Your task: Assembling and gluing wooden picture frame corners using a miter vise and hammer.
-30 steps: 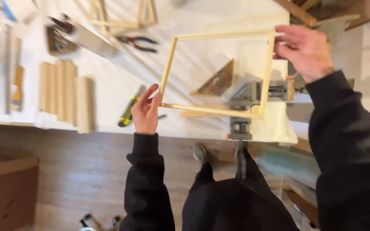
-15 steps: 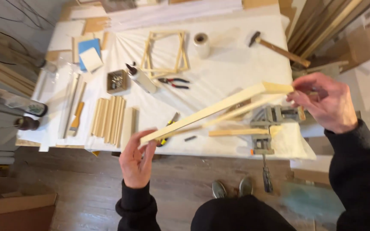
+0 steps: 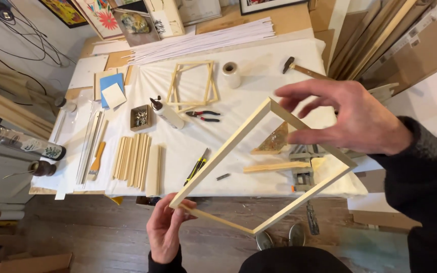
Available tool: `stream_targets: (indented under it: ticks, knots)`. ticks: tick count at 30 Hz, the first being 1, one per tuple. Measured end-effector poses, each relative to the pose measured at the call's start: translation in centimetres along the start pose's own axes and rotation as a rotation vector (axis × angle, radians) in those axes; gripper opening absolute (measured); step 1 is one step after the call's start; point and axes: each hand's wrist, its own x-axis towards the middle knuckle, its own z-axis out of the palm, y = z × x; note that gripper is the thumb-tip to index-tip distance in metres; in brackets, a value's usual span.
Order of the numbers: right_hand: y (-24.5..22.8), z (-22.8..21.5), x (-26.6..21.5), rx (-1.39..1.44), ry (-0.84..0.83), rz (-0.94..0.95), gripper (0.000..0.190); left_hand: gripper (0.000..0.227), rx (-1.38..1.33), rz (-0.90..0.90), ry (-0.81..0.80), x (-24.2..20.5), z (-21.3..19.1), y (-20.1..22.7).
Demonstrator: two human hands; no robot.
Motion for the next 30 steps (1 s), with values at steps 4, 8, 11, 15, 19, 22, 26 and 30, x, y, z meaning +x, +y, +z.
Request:
stream_targets:
  ticks: [4,8,11,15,19,22,26,30]
  knots:
    - [-3.5,0.5,1.1,0.018,-0.008,0.036,0.052,0.033,0.013,0.009,0.031,-1.1,0.9,0.4]
    - [-3.0,1.1,0.6,-0.033,0.038,0.089,0.039,0.032,0.025,0.005,0.039,-2.2,1.3,0.6]
    - [-2.7,1.0,0.2,-0.042,0.067,0.056,0.027,0.032,0.032,0.022,0.031,-2.6,1.4,0.4]
    - [-2.8,0.7,-0.6,-0.050,0.069,0.063,0.026,0.032,0.033,0.025,0.040,-3.4,1.7,0.4]
    - [-2.8,0.3,-1.3,-0.068,0.075,0.025,0.024,0.032,0.040,0.027,0.044,-3.7,2.2,0.7]
    - [-2.2,0.2,-1.6,-0.049,0.080,-0.030,0.022,0.032,0.053,0.016,0.058,-3.9,2.3,0.8]
    - [0.7,-0.3,-2.3,-0.058,0.079,-0.025,0.023,0.032,0.067,-0.001,0.072,-3.8,2.7,1.0]
    - [2.8,-2.8,-4.5,0.163,0.184,-0.055,0.033,0.033,0.019,-0.001,0.123,-2.8,2.2,0.1]
